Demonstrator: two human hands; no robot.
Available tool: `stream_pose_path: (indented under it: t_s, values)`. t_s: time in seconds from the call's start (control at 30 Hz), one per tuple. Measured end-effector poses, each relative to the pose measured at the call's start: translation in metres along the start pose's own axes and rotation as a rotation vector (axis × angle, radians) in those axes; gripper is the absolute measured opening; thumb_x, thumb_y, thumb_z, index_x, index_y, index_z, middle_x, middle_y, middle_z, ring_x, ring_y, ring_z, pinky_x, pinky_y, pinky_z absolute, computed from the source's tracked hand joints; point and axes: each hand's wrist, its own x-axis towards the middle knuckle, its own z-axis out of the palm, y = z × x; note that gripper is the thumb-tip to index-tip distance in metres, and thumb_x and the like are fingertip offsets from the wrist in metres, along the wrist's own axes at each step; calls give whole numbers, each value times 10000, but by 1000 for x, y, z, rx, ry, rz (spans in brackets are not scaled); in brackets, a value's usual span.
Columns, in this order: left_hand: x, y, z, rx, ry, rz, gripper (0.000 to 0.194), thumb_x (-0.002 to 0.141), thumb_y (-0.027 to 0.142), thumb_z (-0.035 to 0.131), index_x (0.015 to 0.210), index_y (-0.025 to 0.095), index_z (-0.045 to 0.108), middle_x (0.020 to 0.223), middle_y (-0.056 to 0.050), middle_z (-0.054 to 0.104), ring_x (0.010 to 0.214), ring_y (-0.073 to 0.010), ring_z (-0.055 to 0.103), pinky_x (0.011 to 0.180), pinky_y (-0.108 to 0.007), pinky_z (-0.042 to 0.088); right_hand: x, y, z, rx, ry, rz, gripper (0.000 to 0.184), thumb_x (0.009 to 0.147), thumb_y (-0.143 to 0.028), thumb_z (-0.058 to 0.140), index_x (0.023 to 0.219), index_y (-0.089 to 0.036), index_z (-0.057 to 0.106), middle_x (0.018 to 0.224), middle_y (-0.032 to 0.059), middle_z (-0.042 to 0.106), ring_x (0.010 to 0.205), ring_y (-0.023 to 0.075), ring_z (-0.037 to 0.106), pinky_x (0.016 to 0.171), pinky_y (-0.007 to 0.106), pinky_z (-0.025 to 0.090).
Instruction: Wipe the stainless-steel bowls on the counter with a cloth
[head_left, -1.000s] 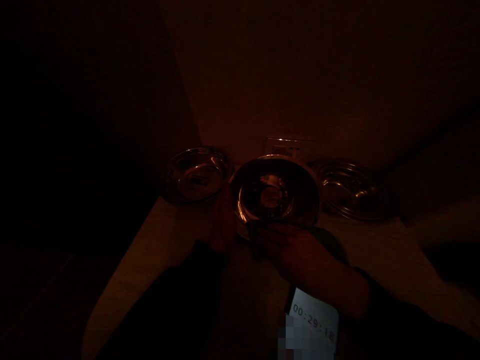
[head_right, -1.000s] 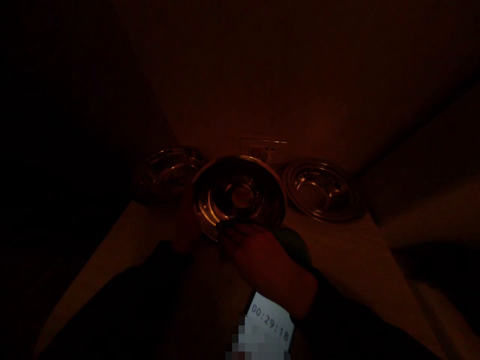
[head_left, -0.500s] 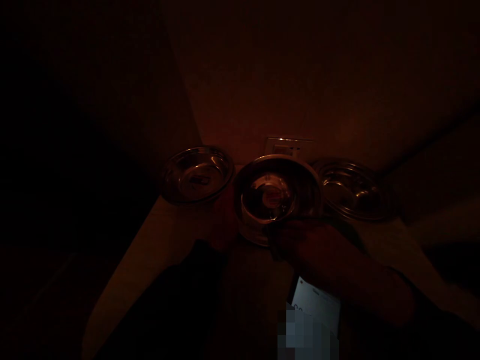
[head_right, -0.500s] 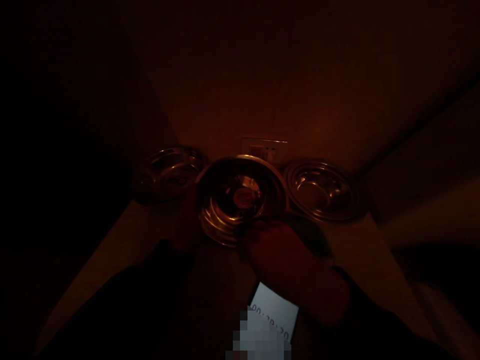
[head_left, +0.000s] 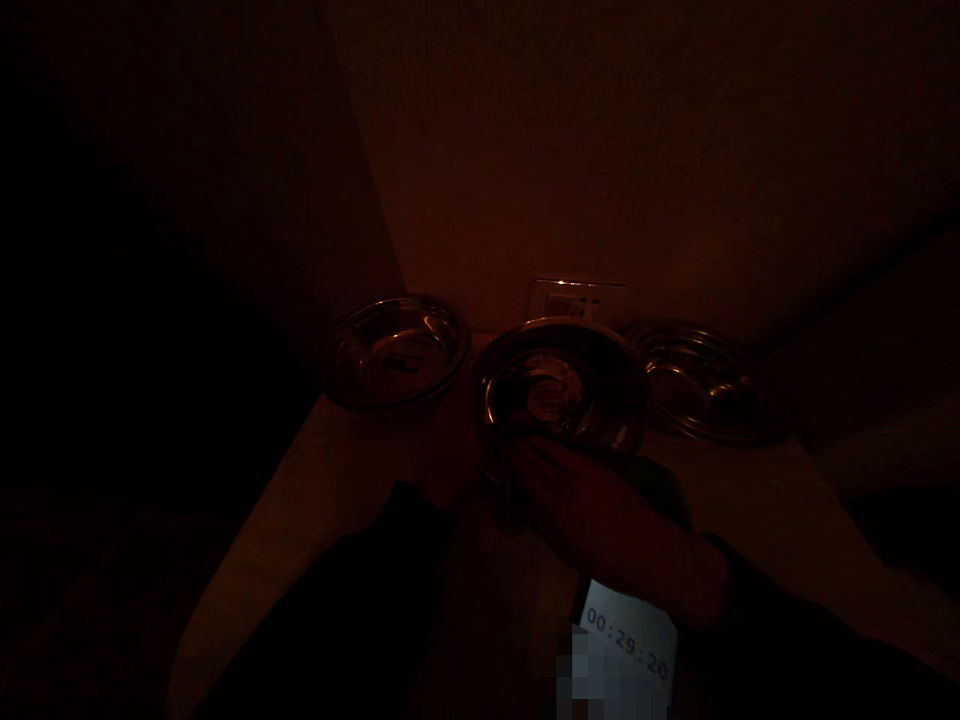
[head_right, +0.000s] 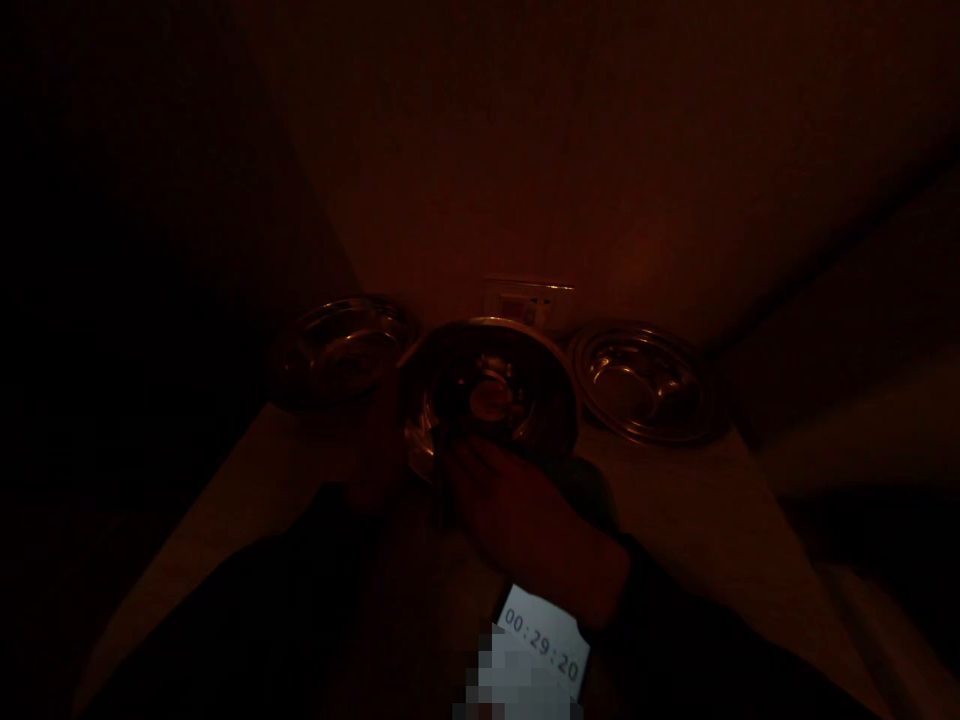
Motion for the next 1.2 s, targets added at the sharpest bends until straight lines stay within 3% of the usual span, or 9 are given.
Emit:
stream_pose_path:
  t_s: [0.13, 0.2, 0.4, 0.63, 0.83, 0.93, 1.13, 1.2]
  values:
    - [-2, 10, 6, -48, -35, -104, 470, 887, 543, 338, 931, 211, 669, 970, -36, 709, 989, -230, 627, 969, -404, 433, 3, -6, -2, -56, -4, 34, 495, 835, -79, 476, 1323, -10, 428, 1318, 217, 516, 1215, 311, 470, 967, 455, 458]
    - [-2, 14, 7, -46, -63, -94, 455, 896, 525, 344, 898, 208, 670, 915, -24, 715, 928, -216, 642, 932, -383, 457, 4, -7, -10, -69, -51, 77, 444, 845, -125, 494, 1276, -20, 476, 1257, 208, 563, 1122, 312, 532, 896, 455, 499]
    - [-3, 15, 6, -37, -9, -62, 436, 887, 525, 384, 940, 200, 671, 965, -26, 716, 971, -211, 634, 925, -351, 461, 2, 1, -34, -27, -180, 163, 171, 882, -209, 480, 969, -135, 607, 944, 104, 652, 874, 245, 598, 705, 375, 528]
    - [-3, 15, 6, -23, -60, -52, 458, 900, 525, 351, 908, 199, 672, 928, -23, 718, 921, -206, 641, 896, -349, 470, 0, 4, -18, 24, -60, 30, 416, 885, -210, 481, 1271, -55, 480, 1254, 169, 564, 1127, 267, 518, 958, 406, 441]
    - [-6, 17, 5, 60, -62, -59, 457, 906, 509, 345, 843, 180, 657, 864, -44, 707, 859, -195, 636, 837, -337, 499, 0, -6, -32, -70, -198, 174, 278, 815, -167, 565, 1087, -119, 600, 1068, 131, 653, 953, 264, 608, 772, 382, 518]
    - [-7, 17, 5, 68, -62, -57, 437, 917, 473, 337, 900, 178, 659, 938, -55, 705, 919, -198, 632, 865, -343, 493, -2, -8, -39, -138, -248, 226, 190, 792, -139, 574, 971, -147, 638, 950, 108, 676, 889, 263, 626, 700, 368, 522]
    - [-5, 19, 6, 52, -79, -29, 426, 926, 444, 334, 928, 177, 666, 1011, -49, 706, 984, -196, 626, 914, -338, 472, -9, 13, -58, -280, -210, 175, 311, 731, 15, 509, 951, -163, 637, 934, 101, 688, 796, 235, 639, 676, 348, 521]
    - [-5, 22, 6, -2, -92, -39, 431, 929, 443, 326, 911, 178, 666, 973, -41, 716, 934, -192, 642, 874, -333, 492, -9, 20, -67, -337, -99, 186, 322, 751, 3, 498, 1002, -157, 624, 969, 110, 683, 813, 242, 630, 687, 353, 521]
